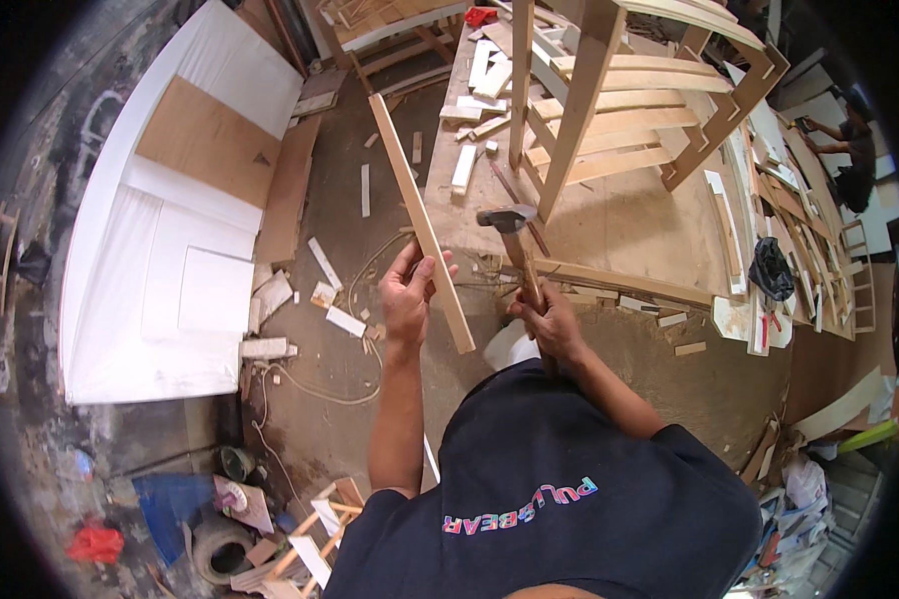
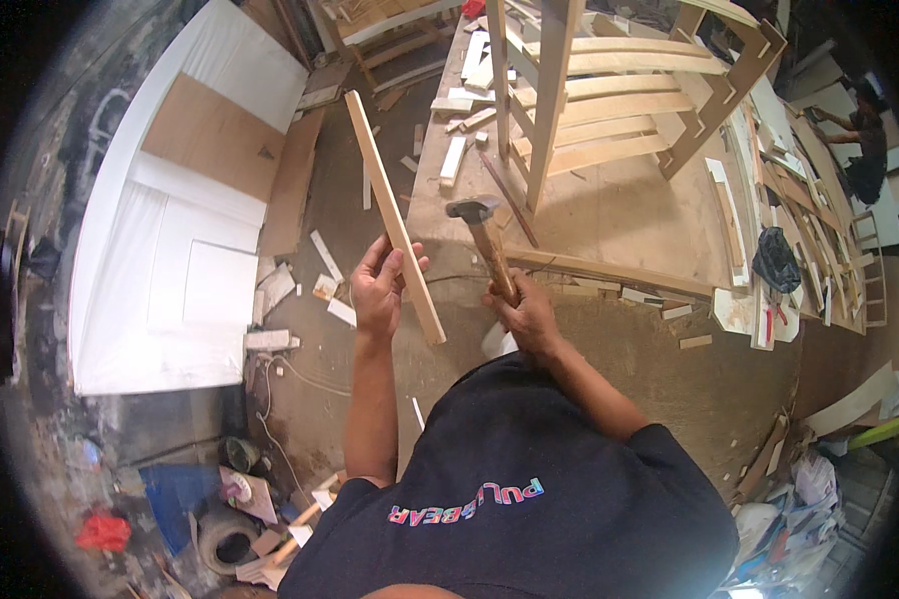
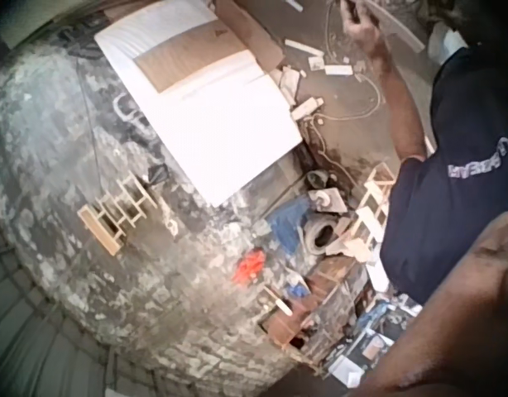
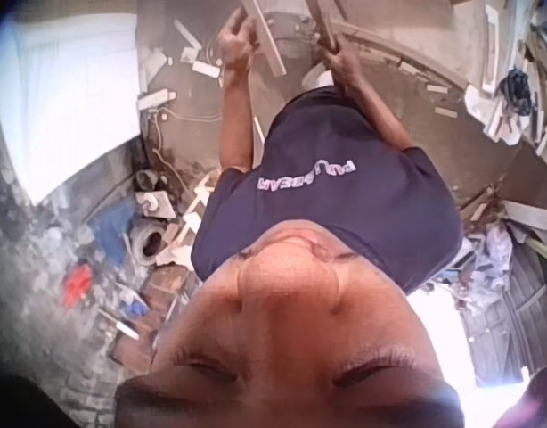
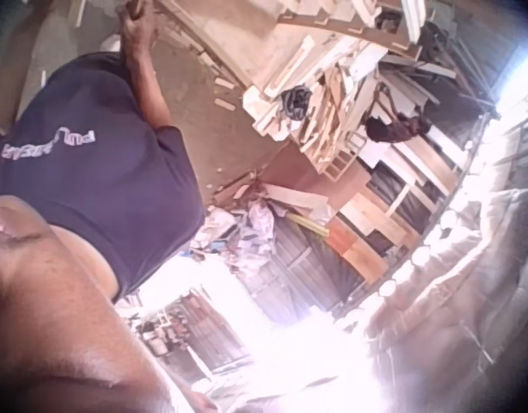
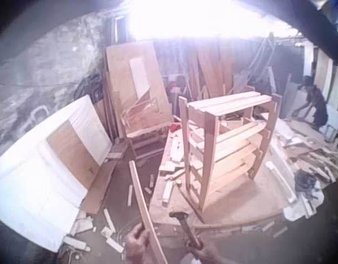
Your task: The person assembles a small wooden slatted shelf by positioning slats onto a frame and hammering nails into them by hand.
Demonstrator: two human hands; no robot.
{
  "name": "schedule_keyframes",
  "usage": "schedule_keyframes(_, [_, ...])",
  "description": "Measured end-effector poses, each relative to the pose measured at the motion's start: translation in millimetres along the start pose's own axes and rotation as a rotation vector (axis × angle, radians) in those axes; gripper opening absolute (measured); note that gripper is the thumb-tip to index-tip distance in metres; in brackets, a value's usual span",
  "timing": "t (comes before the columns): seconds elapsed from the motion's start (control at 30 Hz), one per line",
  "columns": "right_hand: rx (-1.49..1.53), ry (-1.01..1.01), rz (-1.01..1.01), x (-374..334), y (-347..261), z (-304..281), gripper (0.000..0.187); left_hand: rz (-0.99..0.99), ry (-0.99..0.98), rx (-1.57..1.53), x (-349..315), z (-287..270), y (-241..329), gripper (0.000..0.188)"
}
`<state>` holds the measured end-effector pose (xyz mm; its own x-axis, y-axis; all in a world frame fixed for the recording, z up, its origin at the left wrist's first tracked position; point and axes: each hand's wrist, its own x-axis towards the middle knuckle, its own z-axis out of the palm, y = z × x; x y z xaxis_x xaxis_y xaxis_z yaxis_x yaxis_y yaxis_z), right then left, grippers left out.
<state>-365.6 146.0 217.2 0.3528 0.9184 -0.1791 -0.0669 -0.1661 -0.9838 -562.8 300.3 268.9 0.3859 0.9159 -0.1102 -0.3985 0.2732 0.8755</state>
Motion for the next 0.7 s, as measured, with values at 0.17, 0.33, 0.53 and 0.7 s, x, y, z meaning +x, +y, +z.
schedule_keyframes(0.17, [0.216,-0.058,-0.029,73.9,-37.5,41.3,0.025,0.011,-0.058,-0.046,87.3,2.5,19.3,0.041])
schedule_keyframes(0.33, [0.257,0.050,-0.096,141.7,-61.5,82.1,0.033,-0.022,-0.136,-0.059,171.5,-4.7,20.9,0.043])
schedule_keyframes(0.53, [0.067,0.252,0.009,198.2,-65.2,113.9,0.049,-0.156,-0.277,-0.010,249.5,-10.3,31.7,0.041])
schedule_keyframes(0.7, [-0.008,0.503,-0.119,244.7,-68.3,148.9,0.055,-0.111,-0.588,0.153,320.5,-16.3,28.3,0.045])
